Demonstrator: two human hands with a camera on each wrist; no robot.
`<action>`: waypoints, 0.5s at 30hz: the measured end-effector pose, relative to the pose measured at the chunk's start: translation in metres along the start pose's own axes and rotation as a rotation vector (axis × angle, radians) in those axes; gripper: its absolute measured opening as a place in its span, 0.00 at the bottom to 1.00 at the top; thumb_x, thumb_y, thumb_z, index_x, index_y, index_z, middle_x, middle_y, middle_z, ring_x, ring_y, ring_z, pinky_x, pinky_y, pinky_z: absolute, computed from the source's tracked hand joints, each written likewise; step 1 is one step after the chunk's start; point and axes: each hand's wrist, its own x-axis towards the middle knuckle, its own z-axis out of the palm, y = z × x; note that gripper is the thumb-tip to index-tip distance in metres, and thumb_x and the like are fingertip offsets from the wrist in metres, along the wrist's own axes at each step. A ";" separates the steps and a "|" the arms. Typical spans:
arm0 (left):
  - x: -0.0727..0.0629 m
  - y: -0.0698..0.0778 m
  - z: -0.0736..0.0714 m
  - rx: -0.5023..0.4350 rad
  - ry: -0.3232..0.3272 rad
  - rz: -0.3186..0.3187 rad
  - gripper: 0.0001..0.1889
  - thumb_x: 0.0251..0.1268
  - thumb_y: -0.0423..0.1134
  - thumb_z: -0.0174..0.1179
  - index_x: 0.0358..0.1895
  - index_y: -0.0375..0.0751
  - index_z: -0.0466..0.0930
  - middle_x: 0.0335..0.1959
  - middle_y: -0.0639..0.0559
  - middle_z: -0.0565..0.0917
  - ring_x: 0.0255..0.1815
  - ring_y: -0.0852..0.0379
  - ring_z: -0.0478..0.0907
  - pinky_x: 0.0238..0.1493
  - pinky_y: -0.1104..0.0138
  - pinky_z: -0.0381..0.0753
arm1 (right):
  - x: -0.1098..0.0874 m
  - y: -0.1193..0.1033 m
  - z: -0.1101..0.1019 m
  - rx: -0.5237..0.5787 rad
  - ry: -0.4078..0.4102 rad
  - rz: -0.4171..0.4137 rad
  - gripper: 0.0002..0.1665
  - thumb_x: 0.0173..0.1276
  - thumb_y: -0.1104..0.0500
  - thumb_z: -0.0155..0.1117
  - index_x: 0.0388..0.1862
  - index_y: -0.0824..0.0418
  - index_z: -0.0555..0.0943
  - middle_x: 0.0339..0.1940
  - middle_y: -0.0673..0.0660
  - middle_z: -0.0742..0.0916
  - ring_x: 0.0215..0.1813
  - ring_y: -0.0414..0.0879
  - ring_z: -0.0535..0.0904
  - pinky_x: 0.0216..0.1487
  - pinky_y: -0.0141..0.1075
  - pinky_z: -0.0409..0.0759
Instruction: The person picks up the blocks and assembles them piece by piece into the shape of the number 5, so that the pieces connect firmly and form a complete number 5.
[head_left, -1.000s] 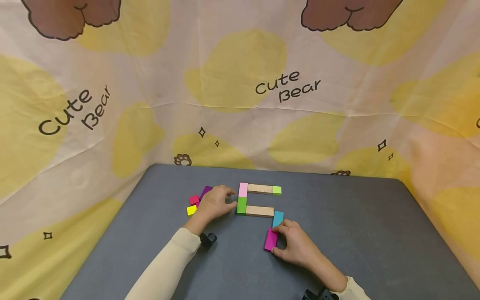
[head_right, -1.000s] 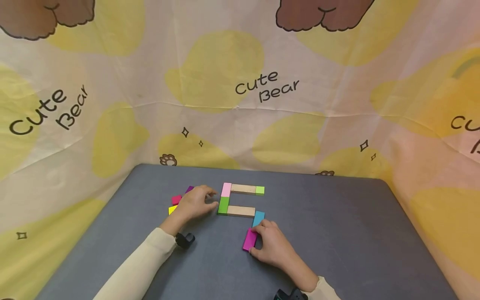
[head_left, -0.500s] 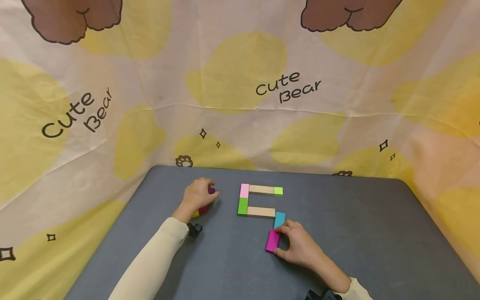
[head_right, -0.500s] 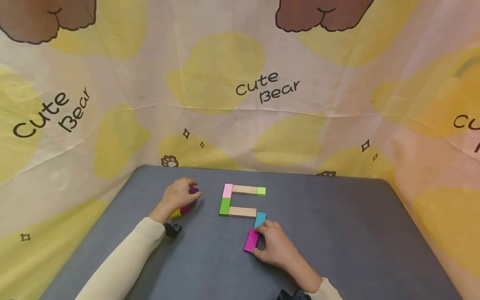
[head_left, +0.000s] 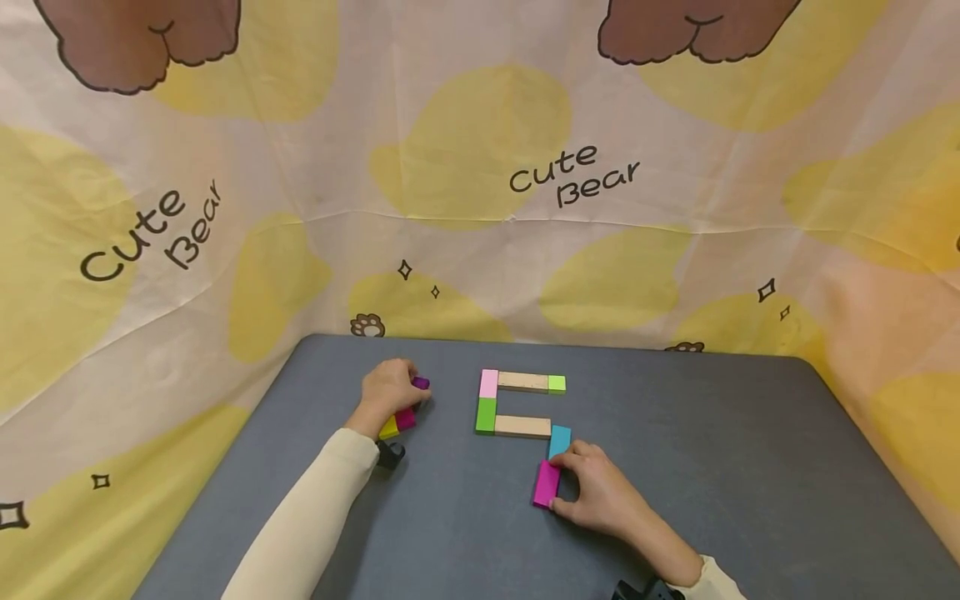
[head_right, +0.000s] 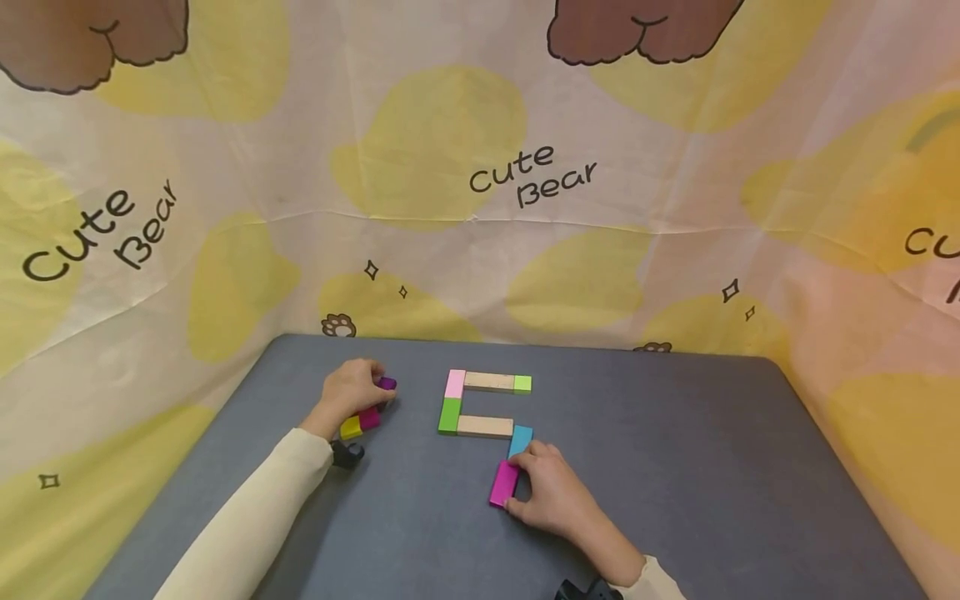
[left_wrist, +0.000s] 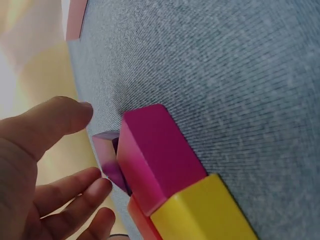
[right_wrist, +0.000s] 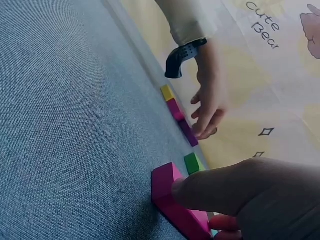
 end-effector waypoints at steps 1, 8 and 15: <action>0.000 0.000 0.000 0.001 -0.005 -0.006 0.28 0.47 0.57 0.69 0.49 0.42 0.83 0.44 0.46 0.85 0.37 0.52 0.78 0.37 0.58 0.78 | 0.000 0.000 0.000 -0.003 0.001 -0.002 0.26 0.43 0.52 0.78 0.42 0.59 0.85 0.34 0.49 0.80 0.38 0.41 0.72 0.40 0.37 0.76; -0.001 -0.001 0.001 -0.009 -0.016 -0.044 0.27 0.46 0.55 0.70 0.46 0.40 0.82 0.39 0.46 0.84 0.32 0.53 0.76 0.31 0.61 0.74 | -0.001 0.000 0.000 -0.010 0.010 -0.010 0.26 0.42 0.51 0.79 0.42 0.59 0.85 0.34 0.49 0.80 0.39 0.41 0.72 0.40 0.37 0.76; -0.003 0.000 0.003 -0.087 -0.026 -0.115 0.24 0.48 0.51 0.71 0.46 0.39 0.82 0.38 0.45 0.84 0.31 0.52 0.77 0.29 0.63 0.73 | -0.001 -0.001 -0.002 -0.017 0.000 -0.006 0.26 0.43 0.51 0.78 0.43 0.60 0.85 0.34 0.49 0.80 0.38 0.42 0.72 0.39 0.37 0.76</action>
